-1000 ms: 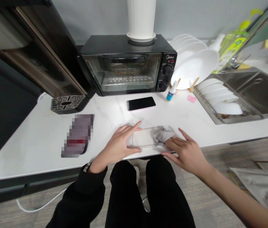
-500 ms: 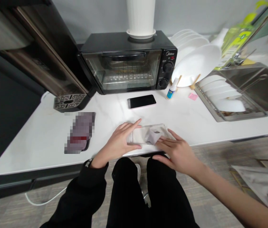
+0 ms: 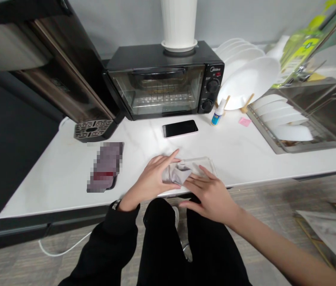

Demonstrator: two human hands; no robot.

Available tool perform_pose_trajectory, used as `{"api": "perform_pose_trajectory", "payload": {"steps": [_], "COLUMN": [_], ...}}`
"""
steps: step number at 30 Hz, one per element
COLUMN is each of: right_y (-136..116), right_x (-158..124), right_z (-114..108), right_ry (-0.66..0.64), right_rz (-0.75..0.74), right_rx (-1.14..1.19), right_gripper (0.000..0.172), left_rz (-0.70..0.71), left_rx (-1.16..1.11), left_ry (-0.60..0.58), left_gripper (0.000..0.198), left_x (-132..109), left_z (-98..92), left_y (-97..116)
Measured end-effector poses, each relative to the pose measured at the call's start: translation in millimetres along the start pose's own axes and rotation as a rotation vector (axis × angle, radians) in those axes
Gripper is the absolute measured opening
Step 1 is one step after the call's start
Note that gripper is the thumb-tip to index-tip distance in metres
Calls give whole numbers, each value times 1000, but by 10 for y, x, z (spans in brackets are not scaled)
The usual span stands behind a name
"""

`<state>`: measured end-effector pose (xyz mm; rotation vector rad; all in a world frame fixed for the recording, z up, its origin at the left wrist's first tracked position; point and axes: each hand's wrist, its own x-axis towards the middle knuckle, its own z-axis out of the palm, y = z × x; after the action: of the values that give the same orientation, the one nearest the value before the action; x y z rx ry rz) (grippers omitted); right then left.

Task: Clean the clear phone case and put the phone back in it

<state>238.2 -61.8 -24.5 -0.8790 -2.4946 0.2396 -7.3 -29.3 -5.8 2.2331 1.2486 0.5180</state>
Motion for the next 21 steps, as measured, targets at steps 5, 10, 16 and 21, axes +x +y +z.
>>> {"api": "perform_pose_trajectory", "payload": {"steps": [5,10,16,21], "right_y": [355,79,-19,393], "right_x": [-316,215,134,-271], "right_z": [-358,45,-2,-379], "right_ry": [-23,14,-25,-48], "right_rz": [114,76,11,116], "right_rx": [-195,-141,24,-149], "right_gripper": [38,62,48,37], "left_rz": [10,21,26,26], "left_rx": [0,0,19,20], "left_ry": [10,22,35,27], "left_gripper": [112,108,100,106], "left_x": [51,52,21,51], "left_z": [24,47,30,33], "left_y": [24,16,-2,23]}}
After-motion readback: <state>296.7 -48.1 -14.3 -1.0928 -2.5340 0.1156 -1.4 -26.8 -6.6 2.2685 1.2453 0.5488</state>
